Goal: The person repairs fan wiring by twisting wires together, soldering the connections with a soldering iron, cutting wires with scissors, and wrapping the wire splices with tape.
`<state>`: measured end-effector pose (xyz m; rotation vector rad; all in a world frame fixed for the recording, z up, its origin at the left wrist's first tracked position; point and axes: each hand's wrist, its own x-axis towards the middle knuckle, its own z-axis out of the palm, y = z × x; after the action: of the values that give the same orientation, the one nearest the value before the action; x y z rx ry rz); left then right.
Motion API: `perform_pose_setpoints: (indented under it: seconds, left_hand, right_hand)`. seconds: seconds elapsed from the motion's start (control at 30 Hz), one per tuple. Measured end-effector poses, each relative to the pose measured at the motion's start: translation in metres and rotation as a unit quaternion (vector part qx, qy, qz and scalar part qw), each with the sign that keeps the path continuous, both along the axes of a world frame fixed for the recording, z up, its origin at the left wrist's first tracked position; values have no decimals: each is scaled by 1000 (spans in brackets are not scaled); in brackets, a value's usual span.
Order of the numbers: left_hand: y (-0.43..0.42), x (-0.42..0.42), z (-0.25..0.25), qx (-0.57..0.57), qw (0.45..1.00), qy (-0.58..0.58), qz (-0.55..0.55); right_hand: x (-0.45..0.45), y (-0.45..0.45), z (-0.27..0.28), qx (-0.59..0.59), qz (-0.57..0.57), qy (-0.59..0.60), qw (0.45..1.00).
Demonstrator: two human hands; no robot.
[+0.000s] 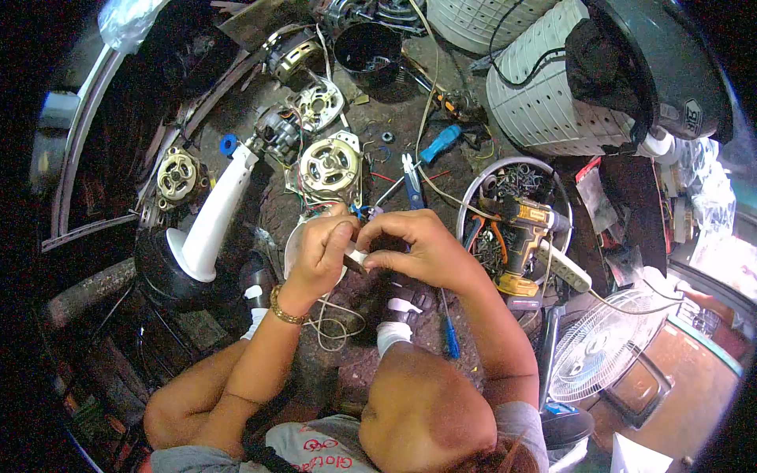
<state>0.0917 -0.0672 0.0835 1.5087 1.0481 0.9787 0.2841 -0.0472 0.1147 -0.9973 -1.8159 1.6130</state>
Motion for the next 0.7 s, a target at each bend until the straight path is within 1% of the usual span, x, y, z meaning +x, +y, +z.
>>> perform_pose_setpoints:
  seconds: [0.07,0.13,0.2,0.23,0.43,0.5,0.53,0.57,0.6,0.63,0.7]
  left_hand:
    - [1,-1,3,36,998,43,2]
    - [1,-1,6,45,998,50,7]
    - [1,0,6,54,997,57,11]
    - [1,1,6,63,996,63,12]
    - [1,1,5,75,994,77,-2]
    - [-1,1,2,72,995,75,0]
    - [-2,1,0,49,996,76,7]
    - [-3,1,-1,26,997,77,14]
    - [-2,1,0,25,997,77,15]
    - [-2,2,1,33,996,79,14]
    - [0,2,3,43,996,81,13]
  right_hand:
    - [-1,-1,2,3,-3,-7,1000]
    - [-2,-1,2,6,-3,-13,1000]
    - [-1,-2,-2,54,-9,-5,998]
    - [-1,-3,-2,54,-9,-5,998]
    - [0,-10,-9,40,-15,7,999]
    - [-1,-13,-9,-3,-8,-35,999]
    - [-1,-14,-7,-2,-8,-34,999]
    - [0,-14,-2,-11,-35,-55,998]
    - [1,-15,1,-20,-62,-76,995]
    - [0,-16,-2,-20,-63,-76,995]
    - [-1,-18,-10,125,-112,-39,985]
